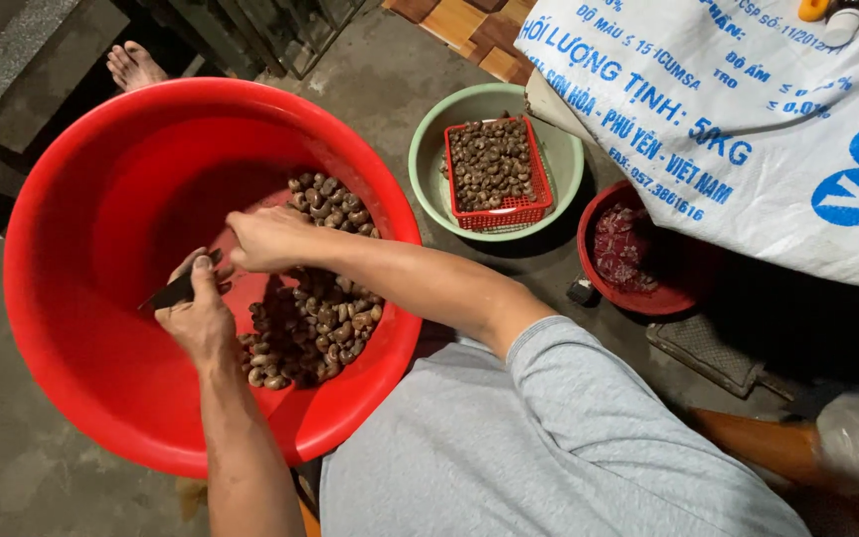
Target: Shelling nuts manually using a small knife in a large bowl
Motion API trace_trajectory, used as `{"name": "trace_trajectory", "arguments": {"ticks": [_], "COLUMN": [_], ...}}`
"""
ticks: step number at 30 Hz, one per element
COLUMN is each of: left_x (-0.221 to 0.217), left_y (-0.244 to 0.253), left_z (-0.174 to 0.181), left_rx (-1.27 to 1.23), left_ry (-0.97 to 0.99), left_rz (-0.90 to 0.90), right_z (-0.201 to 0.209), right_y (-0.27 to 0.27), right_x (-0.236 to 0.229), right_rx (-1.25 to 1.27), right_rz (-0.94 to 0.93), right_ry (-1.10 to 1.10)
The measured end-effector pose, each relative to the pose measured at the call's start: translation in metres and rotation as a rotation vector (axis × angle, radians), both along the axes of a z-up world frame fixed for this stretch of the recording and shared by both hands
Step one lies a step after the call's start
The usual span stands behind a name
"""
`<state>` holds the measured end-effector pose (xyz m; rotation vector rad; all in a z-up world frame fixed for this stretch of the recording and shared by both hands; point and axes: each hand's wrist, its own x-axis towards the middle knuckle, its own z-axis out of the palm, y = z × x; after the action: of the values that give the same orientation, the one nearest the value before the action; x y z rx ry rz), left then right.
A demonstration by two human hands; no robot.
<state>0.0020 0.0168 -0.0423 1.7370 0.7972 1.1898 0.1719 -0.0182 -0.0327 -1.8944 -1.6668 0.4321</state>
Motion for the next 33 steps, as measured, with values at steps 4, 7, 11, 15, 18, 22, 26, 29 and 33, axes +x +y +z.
{"name": "trace_trajectory", "arguments": {"ticks": [4, 7, 11, 15, 18, 22, 26, 29, 33], "left_x": [-0.009, -0.007, -0.003, 0.0, 0.002, 0.0, -0.001, 0.0, 0.003], "left_y": [0.016, 0.009, -0.004, -0.021, -0.023, -0.018, -0.013, -0.017, -0.026], "left_z": [-0.008, 0.0, 0.014, 0.029, 0.031, 0.027, 0.022, 0.025, 0.034], "left_rx": [0.012, -0.001, -0.017, -0.01, -0.003, -0.027, -0.022, -0.021, -0.044], "left_ry": [-0.035, -0.067, -0.132, -0.14, -0.134, -0.135, -0.138, -0.162, -0.158], "left_rz": [0.028, 0.029, 0.001, -0.028, -0.053, -0.046, -0.051, -0.073, -0.074], "right_z": [0.036, 0.041, 0.045, 0.037, 0.035, 0.032, 0.021, 0.031, 0.031], "right_y": [-0.012, -0.016, -0.021, -0.018, -0.018, -0.019, -0.01, -0.02, -0.019], "right_x": [0.001, -0.001, -0.001, -0.002, -0.001, -0.001, -0.001, -0.001, -0.001], "right_rx": [0.07, 0.054, 0.023, 0.082, 0.098, 0.073, 0.049, 0.044, 0.024], "right_rz": [0.068, 0.082, 0.127, 0.106, 0.063, 0.112, 0.166, 0.18, 0.162], "right_ry": [0.604, 0.861, 0.963, 1.01, 1.043, 1.075, 1.096, 1.073, 1.076]}}
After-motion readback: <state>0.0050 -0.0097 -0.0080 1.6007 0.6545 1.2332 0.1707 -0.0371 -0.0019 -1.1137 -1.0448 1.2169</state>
